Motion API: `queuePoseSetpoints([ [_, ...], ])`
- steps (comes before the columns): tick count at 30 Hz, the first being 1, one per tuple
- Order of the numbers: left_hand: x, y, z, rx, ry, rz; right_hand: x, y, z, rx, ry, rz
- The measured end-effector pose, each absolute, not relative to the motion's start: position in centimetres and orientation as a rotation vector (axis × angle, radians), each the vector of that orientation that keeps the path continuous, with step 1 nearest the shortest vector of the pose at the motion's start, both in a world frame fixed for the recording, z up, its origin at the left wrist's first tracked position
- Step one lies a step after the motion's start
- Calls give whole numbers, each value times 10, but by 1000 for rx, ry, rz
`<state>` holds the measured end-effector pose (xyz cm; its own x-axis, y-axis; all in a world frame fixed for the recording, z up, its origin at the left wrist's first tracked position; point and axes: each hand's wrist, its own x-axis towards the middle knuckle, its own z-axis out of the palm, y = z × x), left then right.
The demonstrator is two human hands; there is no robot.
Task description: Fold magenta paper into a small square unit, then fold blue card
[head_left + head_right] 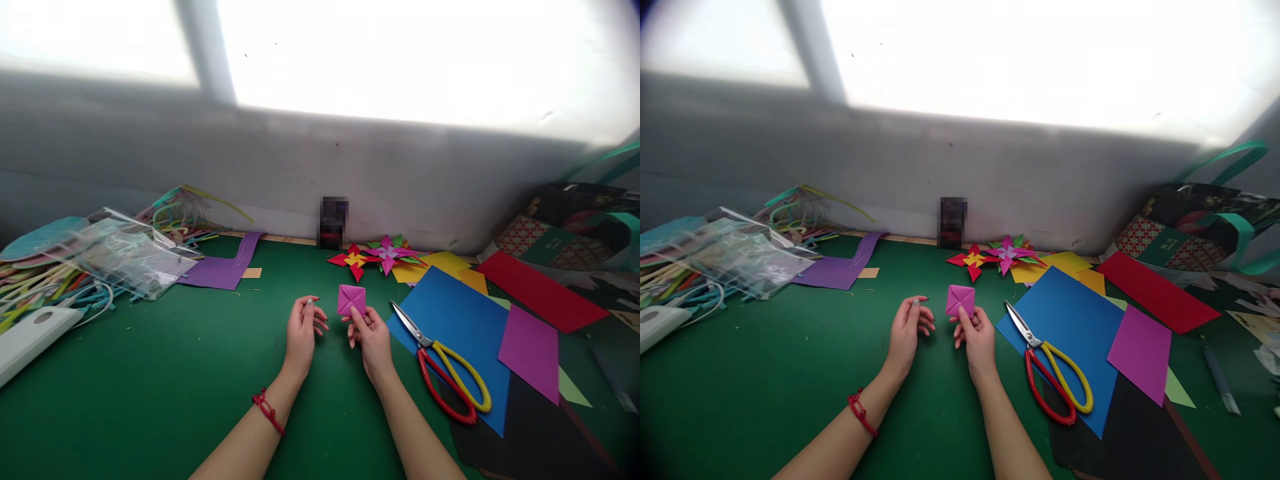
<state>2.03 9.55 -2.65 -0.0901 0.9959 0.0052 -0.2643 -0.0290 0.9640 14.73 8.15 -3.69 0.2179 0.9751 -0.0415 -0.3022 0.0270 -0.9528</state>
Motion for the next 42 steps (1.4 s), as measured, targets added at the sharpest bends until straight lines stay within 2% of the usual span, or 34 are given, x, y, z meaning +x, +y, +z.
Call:
queuePoseSetpoints([
  [8, 22, 93, -26, 1000, 1162, 1436, 150, 99, -34, -1412, -975, 1171],
  [11, 22, 93, -23, 985, 1157, 1425, 155, 101, -23, -1760, -1215, 614],
  [13, 21, 94, -21, 973, 1163, 1422, 154, 98, -18, -1825, -1451, 245],
  [16, 20, 95, -20, 954, 1165, 1450, 144, 94, -21, -1766, -1866, 103],
  [22, 20, 97, -24, 933, 1143, 1465, 124, 115, -35, -1867, -2186, 75],
  [29, 18, 94, -21, 984, 1155, 1421, 189, 95, -5, -2099, -1896, -120],
  [36, 19, 96, -24, 1027, 1129, 1331, 278, 19, -14, -2505, -1595, 204],
  [42, 21, 96, -28, 1185, 1136, 1223, 284, 11, -25, -2345, -1596, 281],
])
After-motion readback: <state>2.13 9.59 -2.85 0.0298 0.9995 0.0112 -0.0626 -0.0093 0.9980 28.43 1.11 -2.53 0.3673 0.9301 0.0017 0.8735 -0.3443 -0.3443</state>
